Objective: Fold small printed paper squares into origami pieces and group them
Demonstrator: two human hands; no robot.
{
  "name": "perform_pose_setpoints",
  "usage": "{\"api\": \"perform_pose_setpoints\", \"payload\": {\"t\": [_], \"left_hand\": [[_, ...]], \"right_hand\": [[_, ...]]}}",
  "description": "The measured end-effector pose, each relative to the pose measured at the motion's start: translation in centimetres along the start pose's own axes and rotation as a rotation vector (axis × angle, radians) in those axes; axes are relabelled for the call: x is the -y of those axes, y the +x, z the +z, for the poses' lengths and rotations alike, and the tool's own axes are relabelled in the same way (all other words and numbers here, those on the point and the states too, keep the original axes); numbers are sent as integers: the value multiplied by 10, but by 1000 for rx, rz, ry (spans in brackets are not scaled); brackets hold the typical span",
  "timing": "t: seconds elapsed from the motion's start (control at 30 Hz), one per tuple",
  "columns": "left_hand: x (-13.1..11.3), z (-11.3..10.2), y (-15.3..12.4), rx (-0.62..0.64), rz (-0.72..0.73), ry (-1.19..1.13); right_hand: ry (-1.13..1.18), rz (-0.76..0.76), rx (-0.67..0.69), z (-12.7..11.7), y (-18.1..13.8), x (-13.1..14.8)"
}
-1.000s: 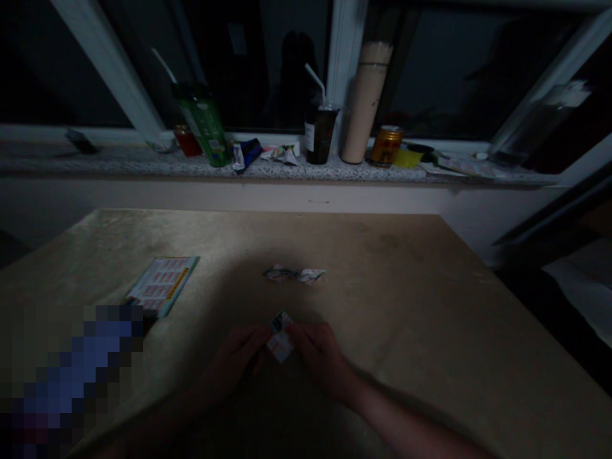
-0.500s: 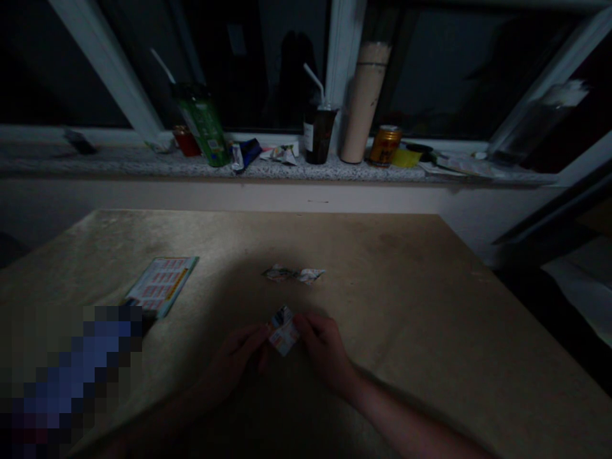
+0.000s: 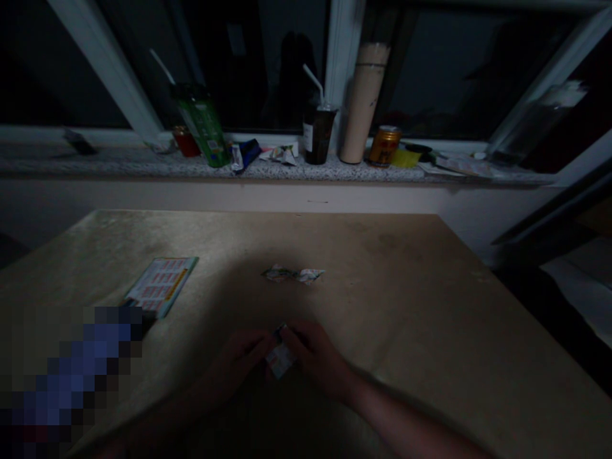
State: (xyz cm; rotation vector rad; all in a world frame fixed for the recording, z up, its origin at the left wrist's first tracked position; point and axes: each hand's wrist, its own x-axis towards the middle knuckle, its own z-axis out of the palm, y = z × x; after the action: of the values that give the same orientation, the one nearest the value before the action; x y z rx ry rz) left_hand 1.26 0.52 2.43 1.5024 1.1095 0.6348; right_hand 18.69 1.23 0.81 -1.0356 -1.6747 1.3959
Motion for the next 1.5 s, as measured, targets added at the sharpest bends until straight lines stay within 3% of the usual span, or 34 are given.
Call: {"api": "perform_pose_setpoints", "payload": {"t": [0.27, 0.67, 0.9, 1.17, 1.37, 1.5], "left_hand": [[2, 4, 0, 1, 23, 88], [1, 3, 1, 54, 34, 130], [-4, 3, -2, -23, 6, 99], [-3, 2, -3, -145, -21, 39], [-8, 0, -1, -193, 12, -47], [-5, -1, 1, -229, -11, -97]], "right_hand": [[-147, -63, -35, 0, -1, 2], [-159, -76, -116, 3, -4, 4], [-59, -51, -112, 1, -3, 5], [332, 34, -125, -4, 3, 3], [235, 5, -113, -5, 0, 6], [165, -98, 1, -5, -2, 12]]}}
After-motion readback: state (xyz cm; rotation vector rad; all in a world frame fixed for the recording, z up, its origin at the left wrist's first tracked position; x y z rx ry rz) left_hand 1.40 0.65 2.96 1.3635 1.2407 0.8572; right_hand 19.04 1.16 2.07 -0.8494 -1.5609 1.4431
